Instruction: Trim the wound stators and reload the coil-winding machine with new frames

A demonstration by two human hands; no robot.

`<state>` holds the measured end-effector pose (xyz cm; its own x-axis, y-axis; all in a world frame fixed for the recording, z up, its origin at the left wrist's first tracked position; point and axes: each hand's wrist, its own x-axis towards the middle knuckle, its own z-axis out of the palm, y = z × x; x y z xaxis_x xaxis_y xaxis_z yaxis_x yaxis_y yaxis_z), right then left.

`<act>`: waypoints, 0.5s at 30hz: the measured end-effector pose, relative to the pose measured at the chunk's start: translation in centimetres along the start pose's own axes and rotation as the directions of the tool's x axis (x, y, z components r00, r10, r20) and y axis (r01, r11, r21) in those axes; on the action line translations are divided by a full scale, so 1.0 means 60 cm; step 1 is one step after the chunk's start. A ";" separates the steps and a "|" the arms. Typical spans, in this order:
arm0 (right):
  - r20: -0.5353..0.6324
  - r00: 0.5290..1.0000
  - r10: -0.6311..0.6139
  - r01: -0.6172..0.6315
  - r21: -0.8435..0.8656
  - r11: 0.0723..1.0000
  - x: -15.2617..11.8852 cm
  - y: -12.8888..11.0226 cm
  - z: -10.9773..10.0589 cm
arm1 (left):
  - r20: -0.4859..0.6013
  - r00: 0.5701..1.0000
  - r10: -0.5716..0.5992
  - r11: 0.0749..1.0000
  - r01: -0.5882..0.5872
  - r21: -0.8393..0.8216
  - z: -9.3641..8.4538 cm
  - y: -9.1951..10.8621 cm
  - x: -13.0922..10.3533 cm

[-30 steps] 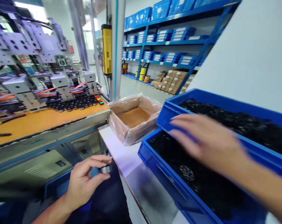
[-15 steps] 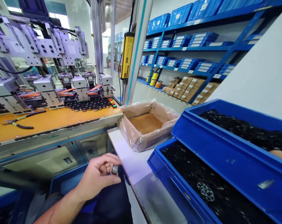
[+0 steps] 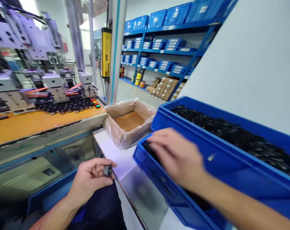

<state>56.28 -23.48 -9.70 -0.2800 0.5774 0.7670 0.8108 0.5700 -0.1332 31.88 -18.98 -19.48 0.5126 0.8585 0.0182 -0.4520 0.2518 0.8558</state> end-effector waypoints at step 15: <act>0.066 0.991 -0.117 0.074 0.465 0.882 -0.071 -0.060 0.110 | 0.042 0.991 0.129 0.988 -0.132 0.078 0.014 -0.029 -0.013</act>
<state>51.17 -24.17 -16.64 -0.4064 0.5436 0.7344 0.4559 0.8172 -0.3527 32.88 -20.47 -20.54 0.4799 0.8643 0.1505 -0.4573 0.1001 0.8837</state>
